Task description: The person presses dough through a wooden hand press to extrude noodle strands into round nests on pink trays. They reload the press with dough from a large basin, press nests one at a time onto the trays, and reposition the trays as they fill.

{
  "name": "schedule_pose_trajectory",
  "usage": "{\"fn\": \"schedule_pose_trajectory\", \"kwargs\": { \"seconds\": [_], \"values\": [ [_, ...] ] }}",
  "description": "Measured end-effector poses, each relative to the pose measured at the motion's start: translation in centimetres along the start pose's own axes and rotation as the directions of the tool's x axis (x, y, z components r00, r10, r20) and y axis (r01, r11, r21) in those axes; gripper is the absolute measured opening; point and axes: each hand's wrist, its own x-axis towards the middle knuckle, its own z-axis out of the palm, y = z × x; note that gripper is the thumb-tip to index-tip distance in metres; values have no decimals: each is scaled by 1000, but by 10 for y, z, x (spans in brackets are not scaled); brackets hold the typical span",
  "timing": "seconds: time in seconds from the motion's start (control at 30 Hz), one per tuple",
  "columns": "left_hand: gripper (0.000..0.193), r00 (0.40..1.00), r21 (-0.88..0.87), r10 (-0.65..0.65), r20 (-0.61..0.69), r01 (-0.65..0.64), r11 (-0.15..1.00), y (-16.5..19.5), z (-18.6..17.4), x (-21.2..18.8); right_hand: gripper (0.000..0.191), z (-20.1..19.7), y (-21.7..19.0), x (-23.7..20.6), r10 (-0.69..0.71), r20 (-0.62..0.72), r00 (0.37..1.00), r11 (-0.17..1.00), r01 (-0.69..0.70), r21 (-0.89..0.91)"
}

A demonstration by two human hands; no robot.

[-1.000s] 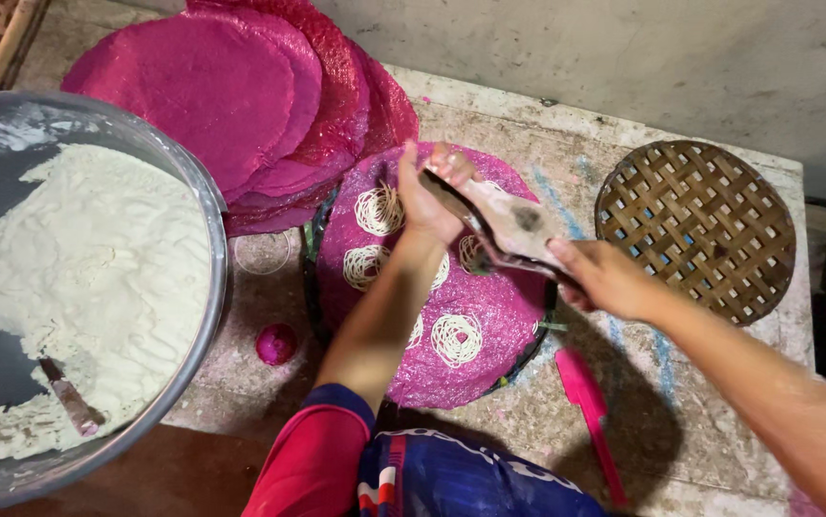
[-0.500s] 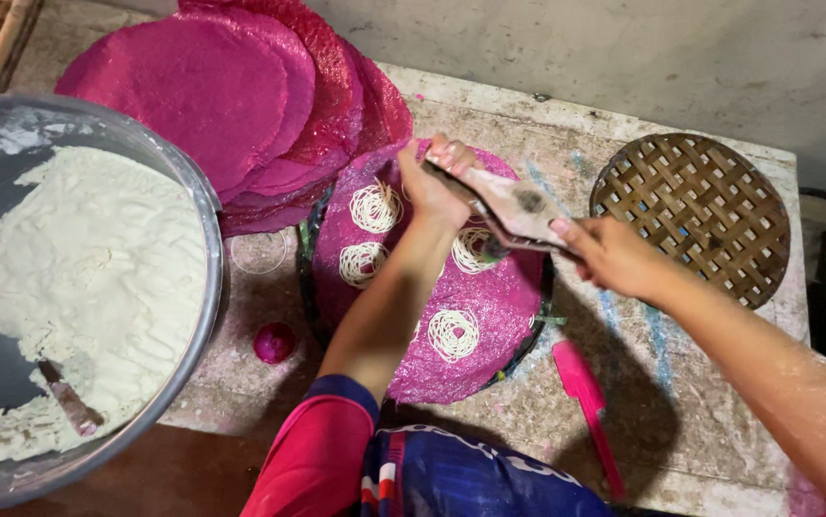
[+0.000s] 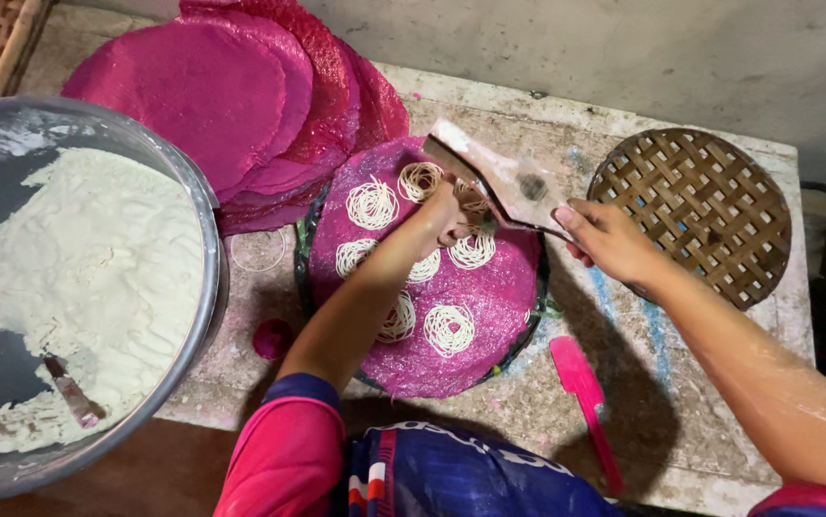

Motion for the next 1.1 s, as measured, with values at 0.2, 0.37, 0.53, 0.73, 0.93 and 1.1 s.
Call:
{"fn": "schedule_pose_trajectory", "kwargs": {
  "seconds": [0.2,0.37,0.53,0.73,0.93,1.1],
  "values": [
    [80,909,268,417,7,-403,875,-26,-8,-8,53,1,25,-3,-50,-109,993,998,53,30],
    [52,773,-167,634,7,-625,763,-41,7,-24,63,3,50,-46,-24,75,997,985,11,173],
    [28,848,-887,524,-76,-298,353,-40,49,-23,69,10,42,-83,200,324,925,949,-265,170],
    [35,781,-880,603,-160,-390,272,-35,50,-21,63,28,-1,-92,141,-6,990,972,-139,-190],
    [33,819,-901,538,-199,-370,229,-50,54,-23,59,30,-16,-107,146,40,988,963,-133,-235],
    [34,798,-892,554,-237,-404,200,-38,60,-17,62,21,-15,-99,2,-64,998,905,-29,-425]
  ]
}}
